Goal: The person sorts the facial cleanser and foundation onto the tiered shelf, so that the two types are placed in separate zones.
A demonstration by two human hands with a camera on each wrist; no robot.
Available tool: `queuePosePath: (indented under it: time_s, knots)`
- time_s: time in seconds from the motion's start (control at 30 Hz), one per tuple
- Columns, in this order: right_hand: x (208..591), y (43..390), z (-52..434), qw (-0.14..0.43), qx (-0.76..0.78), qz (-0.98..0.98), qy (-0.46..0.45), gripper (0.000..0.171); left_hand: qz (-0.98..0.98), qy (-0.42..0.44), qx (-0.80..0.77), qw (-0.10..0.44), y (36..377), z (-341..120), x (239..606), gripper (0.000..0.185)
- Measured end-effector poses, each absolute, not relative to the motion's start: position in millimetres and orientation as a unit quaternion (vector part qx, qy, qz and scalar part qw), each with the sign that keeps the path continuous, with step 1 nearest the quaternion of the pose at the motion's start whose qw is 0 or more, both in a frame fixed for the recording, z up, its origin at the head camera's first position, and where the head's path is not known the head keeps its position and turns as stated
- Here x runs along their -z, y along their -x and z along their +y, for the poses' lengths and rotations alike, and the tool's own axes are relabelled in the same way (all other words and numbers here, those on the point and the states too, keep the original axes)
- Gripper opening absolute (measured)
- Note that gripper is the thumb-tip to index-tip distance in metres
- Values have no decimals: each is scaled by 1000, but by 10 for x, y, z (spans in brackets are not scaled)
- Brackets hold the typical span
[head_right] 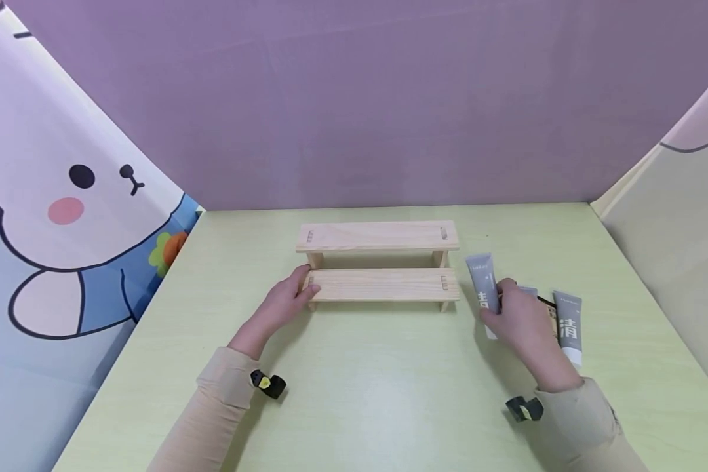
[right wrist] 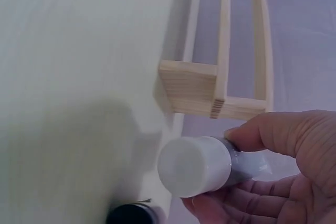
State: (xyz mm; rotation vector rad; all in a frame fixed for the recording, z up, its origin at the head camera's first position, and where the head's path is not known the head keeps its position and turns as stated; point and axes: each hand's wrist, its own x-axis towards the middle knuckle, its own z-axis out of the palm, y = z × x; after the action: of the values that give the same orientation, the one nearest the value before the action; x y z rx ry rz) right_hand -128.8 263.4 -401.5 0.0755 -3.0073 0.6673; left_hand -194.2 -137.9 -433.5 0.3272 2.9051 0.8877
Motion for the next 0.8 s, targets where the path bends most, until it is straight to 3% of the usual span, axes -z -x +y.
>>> queuePosePath:
  time_s: [0.27,0.8]
  knots:
    - [3926,1279,2592,71,-245,-966,-32,51,955,-98,-278,31,1932,-1375,4350,56]
    - [3762,1343,2450,79,-275,-956,-56,44,956,-92,-276,30,1882,-1363,4356,54]
